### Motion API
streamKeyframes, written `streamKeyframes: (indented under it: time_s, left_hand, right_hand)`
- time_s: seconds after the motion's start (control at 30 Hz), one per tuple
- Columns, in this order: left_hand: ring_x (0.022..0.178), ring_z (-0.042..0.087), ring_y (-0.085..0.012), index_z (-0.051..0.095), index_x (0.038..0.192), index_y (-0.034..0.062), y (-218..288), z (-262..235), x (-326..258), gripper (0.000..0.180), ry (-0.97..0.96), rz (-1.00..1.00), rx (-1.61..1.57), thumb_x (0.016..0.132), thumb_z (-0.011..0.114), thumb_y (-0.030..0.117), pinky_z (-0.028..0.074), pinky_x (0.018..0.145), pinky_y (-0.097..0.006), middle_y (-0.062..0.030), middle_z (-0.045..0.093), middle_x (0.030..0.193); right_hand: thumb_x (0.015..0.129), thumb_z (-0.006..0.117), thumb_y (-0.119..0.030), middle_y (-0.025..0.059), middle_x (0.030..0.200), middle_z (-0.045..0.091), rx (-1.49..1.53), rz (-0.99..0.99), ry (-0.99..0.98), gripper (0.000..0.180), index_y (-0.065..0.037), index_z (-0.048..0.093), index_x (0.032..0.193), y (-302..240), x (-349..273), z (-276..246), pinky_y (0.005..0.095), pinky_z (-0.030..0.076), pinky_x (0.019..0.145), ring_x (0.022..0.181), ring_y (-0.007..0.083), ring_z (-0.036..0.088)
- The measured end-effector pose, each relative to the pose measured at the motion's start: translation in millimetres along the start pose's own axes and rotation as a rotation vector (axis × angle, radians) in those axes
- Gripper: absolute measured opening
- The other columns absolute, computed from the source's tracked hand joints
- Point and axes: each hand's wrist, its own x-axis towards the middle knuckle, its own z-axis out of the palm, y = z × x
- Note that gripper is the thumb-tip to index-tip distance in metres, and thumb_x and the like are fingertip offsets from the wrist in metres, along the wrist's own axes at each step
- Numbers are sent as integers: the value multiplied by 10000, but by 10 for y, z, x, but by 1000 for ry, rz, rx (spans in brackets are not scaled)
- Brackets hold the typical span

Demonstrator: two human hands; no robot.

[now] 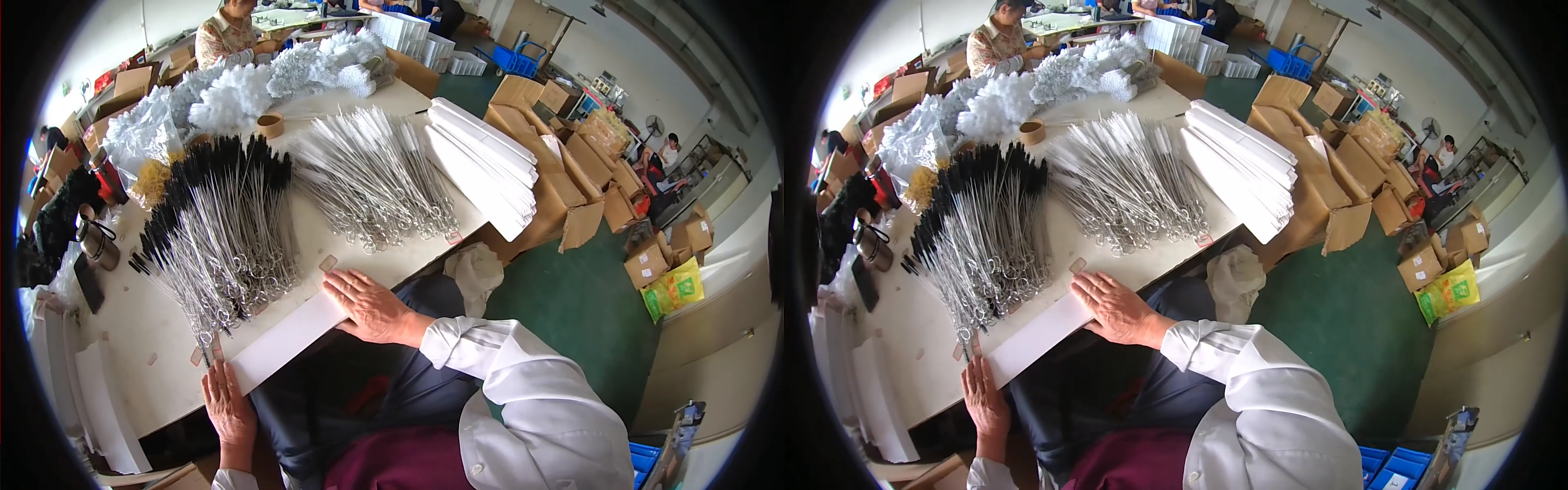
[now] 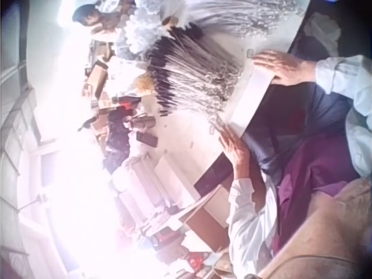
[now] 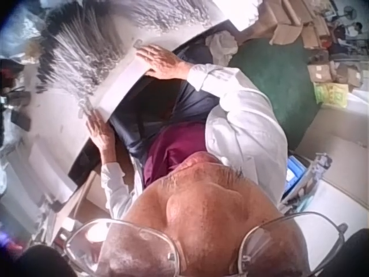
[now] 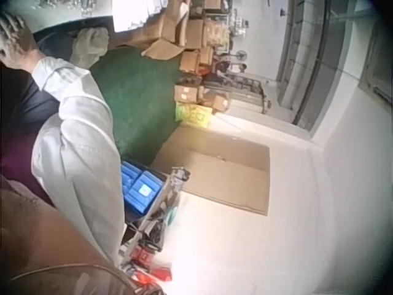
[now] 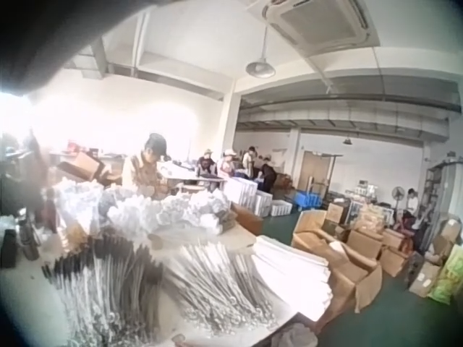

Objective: Inserting small metal wire brushes into white paper sleeves and organizing them.

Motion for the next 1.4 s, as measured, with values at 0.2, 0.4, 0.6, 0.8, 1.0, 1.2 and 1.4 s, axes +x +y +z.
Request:
streamKeyframes:
  time_s: [0.2, 0.4, 0.6, 0.8, 1.0, 1.2, 1.4]
  left_hand:
    - [1266, 525, -463, 505, 1354, -65, 108, -299, 29, 500, -48, 57, -47, 863, 562, 17, 365, 1129, -576, -288, 572, 1342]
    - [1056, 647, -423, 533, 1289, -61, 647, -969, 483, 569, -337, 82, -459, 800, 730, 153, 512, 936, -493, -258, 667, 1112]
    - [939, 693, -415, 586, 1214, -9, 863, -656, 797, 634, -428, -20, -670, 726, 866, 281, 558, 834, -467, -243, 686, 1051]
    - [911, 694, -422, 572, 1230, -6, 951, -495, 641, 643, -149, -149, -661, 709, 876, 217, 571, 790, -470, -233, 679, 1022]
    - [931, 699, -432, 492, 1318, -23, 1022, -233, 536, 735, -123, -180, -671, 745, 866, 246, 580, 796, -477, -260, 674, 1067]
    - [931, 703, -434, 490, 1323, -27, 999, -276, 491, 742, -150, -141, -655, 746, 865, 251, 582, 800, -473, -262, 677, 1080]
    - [929, 706, -421, 488, 1328, -31, 1028, -469, 535, 767, -247, -162, -643, 732, 870, 265, 581, 800, -470, -244, 690, 1062]
  right_hand:
    - [892, 692, -289, 178, 1395, 572, 83, -82, 101, 614, 57, 543, 1377, 52, -95, -39, 447, 338, 1189, 1347, 318, 501]
    - [866, 609, -118, 128, 1199, 667, 195, -334, 236, 377, 14, 652, 1216, -297, -27, -166, 466, 440, 1106, 1143, 280, 626]
    - [885, 659, -171, 147, 1257, 635, 326, -317, 221, 401, 13, 638, 1240, -670, 119, -216, 468, 430, 1107, 1215, 318, 585]
    - [860, 764, -165, 186, 1259, 603, 425, 120, 396, 458, 19, 615, 1252, -662, -149, -282, 443, 498, 1007, 1184, 343, 593]
    - [939, 720, -109, 161, 980, 689, 897, 340, 249, 369, 42, 596, 1252, -842, -205, 87, 337, 584, 729, 794, 241, 708]
    - [1052, 577, -94, 116, 1052, 705, 1358, 466, 388, 432, 16, 452, 1451, -914, -193, 100, 293, 584, 768, 921, 133, 694]
    - [1011, 634, -54, 99, 932, 734, 1032, 387, 622, 264, 39, 595, 1254, -981, -114, 229, 292, 577, 690, 797, 121, 714]
